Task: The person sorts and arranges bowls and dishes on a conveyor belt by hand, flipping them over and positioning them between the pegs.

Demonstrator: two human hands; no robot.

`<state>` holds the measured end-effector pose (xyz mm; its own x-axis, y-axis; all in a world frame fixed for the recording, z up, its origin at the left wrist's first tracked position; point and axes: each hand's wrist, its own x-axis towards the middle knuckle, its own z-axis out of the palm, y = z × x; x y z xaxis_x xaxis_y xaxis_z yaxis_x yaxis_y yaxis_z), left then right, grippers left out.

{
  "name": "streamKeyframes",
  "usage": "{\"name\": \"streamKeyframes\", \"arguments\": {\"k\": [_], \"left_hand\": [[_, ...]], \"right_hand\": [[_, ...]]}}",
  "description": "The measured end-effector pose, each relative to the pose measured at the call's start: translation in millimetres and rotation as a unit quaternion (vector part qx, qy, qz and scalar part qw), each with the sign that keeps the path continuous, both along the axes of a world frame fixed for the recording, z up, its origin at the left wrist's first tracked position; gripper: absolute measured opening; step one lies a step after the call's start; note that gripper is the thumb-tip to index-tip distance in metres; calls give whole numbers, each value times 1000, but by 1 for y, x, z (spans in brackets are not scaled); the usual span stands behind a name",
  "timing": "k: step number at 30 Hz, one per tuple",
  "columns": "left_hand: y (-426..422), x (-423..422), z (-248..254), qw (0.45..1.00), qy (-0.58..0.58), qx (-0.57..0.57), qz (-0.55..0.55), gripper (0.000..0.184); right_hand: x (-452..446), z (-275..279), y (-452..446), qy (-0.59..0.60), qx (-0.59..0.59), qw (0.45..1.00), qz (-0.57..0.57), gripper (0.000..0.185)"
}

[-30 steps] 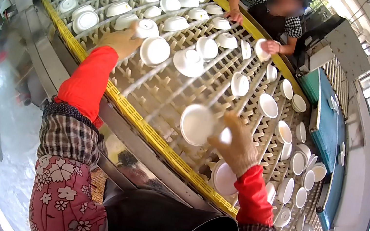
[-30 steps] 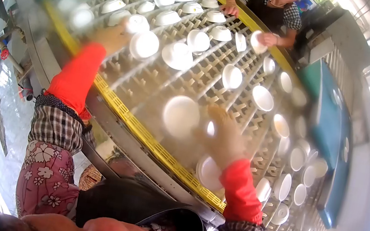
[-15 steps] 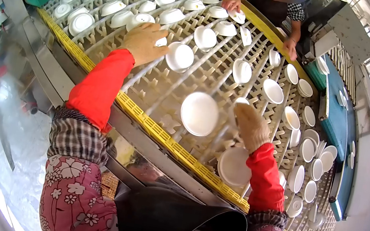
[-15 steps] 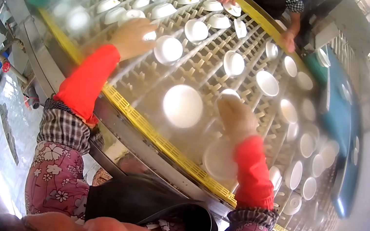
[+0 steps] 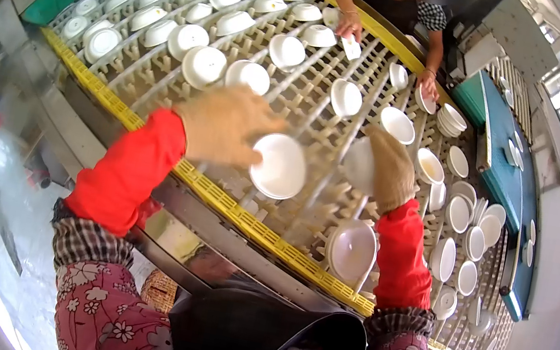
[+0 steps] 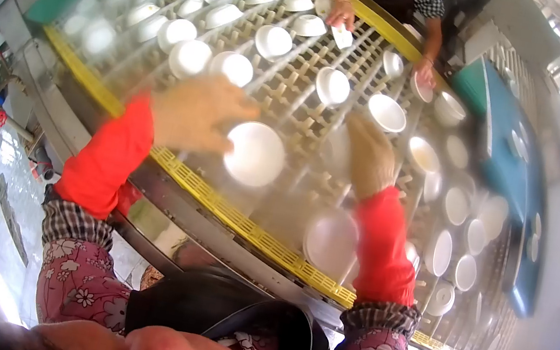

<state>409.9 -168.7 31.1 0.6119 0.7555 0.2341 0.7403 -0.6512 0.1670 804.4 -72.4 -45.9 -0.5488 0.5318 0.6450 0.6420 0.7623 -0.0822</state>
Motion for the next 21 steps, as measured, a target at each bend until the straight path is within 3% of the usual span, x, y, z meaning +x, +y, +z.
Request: {"name": "streamKeyframes", "arguments": {"k": [1,4,5,7,8,10,11,13,15,16,17,19,21], "left_hand": [[-3,17,-11,991,-65,26,-113,50],[-5,48,-37,984,25,80,-160,40],[-3,49,-36,987,60,47,-139,39],[0,40,-35,986,132,-15,-97,40],[-3,37,-42,996,90,0,-30,44],[1,32,-39,986,-32,-160,30,43],[2,26,-38,965,-93,-237,59,43],[19,1,-43,995,-53,-76,-24,29],[31,-16,-46,992,-2,77,-95,21],[18,-16,-7,999,29,-14,-44,27],[17,-28,-5,999,20,-21,20,21],[30,-52,-17,973,-39,-93,206,26],[43,-68,-34,922,-71,-80,371,38]], "right_hand": [[-10,21,-5,22,-36,999,-29,57],[-46,39,3,111,-80,990,-38,55],[-51,31,19,99,-139,985,-37,46],[-48,0,31,99,-85,990,44,29],[-41,-19,33,127,-130,983,25,24],[-33,16,1,133,-269,946,-126,33],[-23,31,-3,13,-245,942,-230,46],[33,1,16,-13,66,970,-232,51],[77,17,4,-51,-108,930,-346,53],[114,-3,16,-56,-162,911,-375,49],[146,-29,33,-60,-217,887,-403,49],[169,-47,28,-120,-162,904,-378,49],[171,-53,20,-148,-133,908,-370,49]]}}
